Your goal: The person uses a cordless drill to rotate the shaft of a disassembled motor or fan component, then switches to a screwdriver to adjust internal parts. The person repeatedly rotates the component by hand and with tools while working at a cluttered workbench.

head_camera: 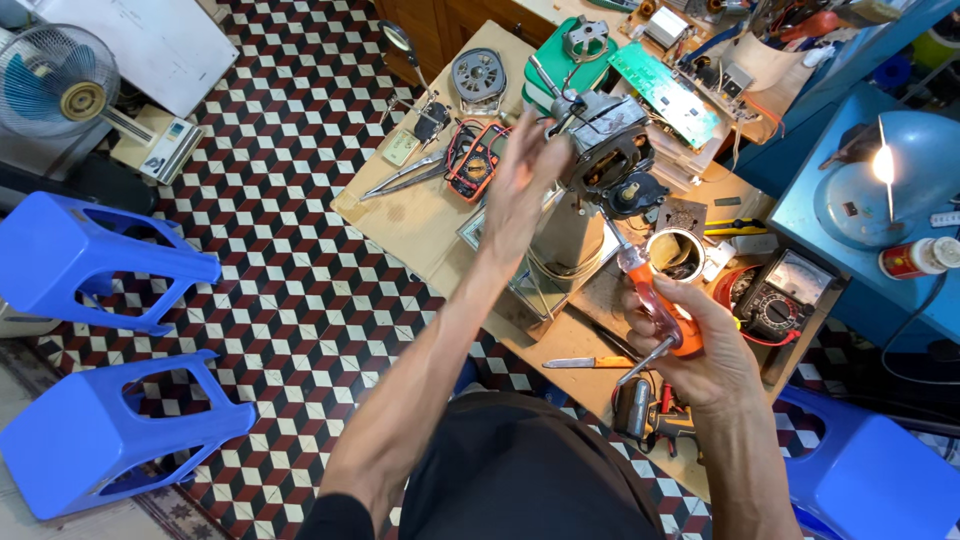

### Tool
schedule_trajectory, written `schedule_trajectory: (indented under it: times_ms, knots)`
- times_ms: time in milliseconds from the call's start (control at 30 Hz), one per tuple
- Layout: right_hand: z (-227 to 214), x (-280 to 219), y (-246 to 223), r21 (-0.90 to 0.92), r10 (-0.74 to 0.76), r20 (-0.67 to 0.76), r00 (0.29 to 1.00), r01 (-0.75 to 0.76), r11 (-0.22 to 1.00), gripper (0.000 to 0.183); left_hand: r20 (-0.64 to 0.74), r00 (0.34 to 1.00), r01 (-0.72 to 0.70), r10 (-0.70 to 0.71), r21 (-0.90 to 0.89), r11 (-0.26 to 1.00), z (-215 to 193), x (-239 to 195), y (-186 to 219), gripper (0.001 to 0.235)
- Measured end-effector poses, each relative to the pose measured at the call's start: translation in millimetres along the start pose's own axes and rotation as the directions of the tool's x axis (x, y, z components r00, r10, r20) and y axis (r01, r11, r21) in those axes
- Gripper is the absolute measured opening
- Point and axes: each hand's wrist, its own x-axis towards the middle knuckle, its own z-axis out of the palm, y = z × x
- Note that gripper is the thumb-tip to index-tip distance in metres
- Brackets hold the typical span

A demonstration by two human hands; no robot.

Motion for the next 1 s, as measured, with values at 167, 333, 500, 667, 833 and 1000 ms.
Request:
schedule_trajectory:
  times_ms: [167, 333, 500, 667, 833, 1000]
  knots:
    - [1, 4, -5, -0.175, -0.066, -0.093, 0.993, 0.048, 0.983, 0.031, 0.037, 0.982, 0.19, -0.187, -0.113, 0.975, 8, -92, 0, 0.052]
    - [-5, 4, -12, -0.193, -0.058, 0.003, 0.998, 0.058, 0.98, 0.03, 0.316, 0.855, 0.479, -0.41, -0.181, 0.859, 41, -95, -7, 0.041]
    - [-1, 2, -9, -0.175, -0.083, -0.042, 0.996, 0.074, 0.982, 0.033, 0.379, 0.875, 0.441, -0.302, -0.362, 0.822, 44, -91, -4, 0.044]
    - [15, -42, 1, -0.627, -0.469, -0.045, 0.882, 0.341, 0.701, 0.048, 0.397, 0.849, 0.501, -0.349, -0.391, 0.772, 44, -87, -5, 0.047]
    - [30, -66, 17, -0.944, -0.604, 0.263, 0.752, 0.33, 0.0, 0.07, 0.389, 0.839, 0.525, -0.38, -0.396, 0.754, 42, -83, -4, 0.051]
    - [37, -39, 29, -0.901, -0.683, 0.399, 0.612, 0.122, -0.417, 0.05, 0.376, 0.845, 0.499, -0.38, -0.298, 0.814, 36, -83, -1, 0.047]
